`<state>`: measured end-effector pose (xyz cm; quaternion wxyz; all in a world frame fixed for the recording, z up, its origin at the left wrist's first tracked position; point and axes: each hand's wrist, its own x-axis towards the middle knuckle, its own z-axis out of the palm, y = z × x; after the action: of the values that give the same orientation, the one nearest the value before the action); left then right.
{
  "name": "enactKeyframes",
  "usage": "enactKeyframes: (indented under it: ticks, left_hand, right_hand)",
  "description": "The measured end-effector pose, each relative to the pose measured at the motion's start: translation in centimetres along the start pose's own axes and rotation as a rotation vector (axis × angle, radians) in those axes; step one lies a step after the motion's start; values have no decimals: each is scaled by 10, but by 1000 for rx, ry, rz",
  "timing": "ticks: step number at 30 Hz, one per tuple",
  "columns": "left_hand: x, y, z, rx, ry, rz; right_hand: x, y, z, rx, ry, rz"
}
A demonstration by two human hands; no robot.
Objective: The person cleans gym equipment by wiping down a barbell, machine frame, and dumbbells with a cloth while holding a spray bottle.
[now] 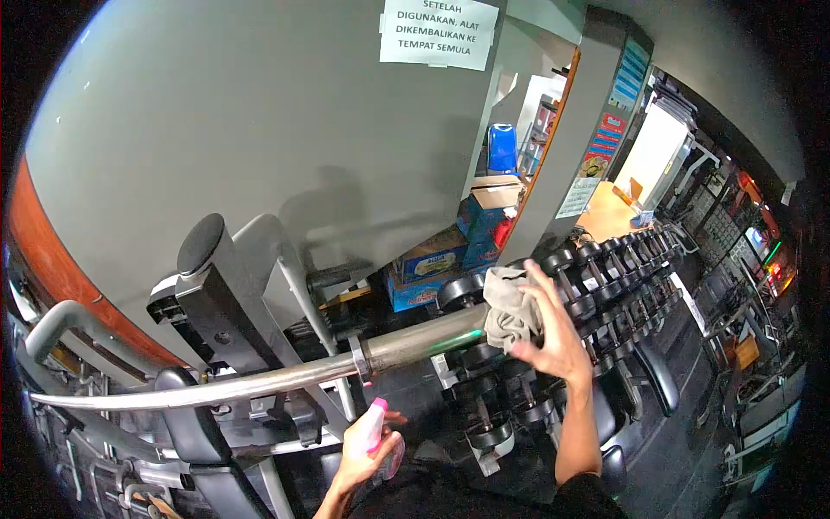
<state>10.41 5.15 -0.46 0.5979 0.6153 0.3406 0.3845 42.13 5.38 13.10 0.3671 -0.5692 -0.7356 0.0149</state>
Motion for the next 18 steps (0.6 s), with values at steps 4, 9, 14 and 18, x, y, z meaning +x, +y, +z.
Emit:
enactKeyframes:
  ticks: [4,9,14,18]
  left_hand:
    - [8,13,5,90,-35,24]
    - [6,18,1,170,-72,91]
    - [-5,18,-8,75,-64,45]
    - [-5,1,-6,156,-10,152]
  right_hand:
    - [7,-17,20,-187,55,14]
    - [10,4,1,-139,250,91]
    - [15,-8,18,-191,174,74]
    - [35,-70,76,29,21,-121]
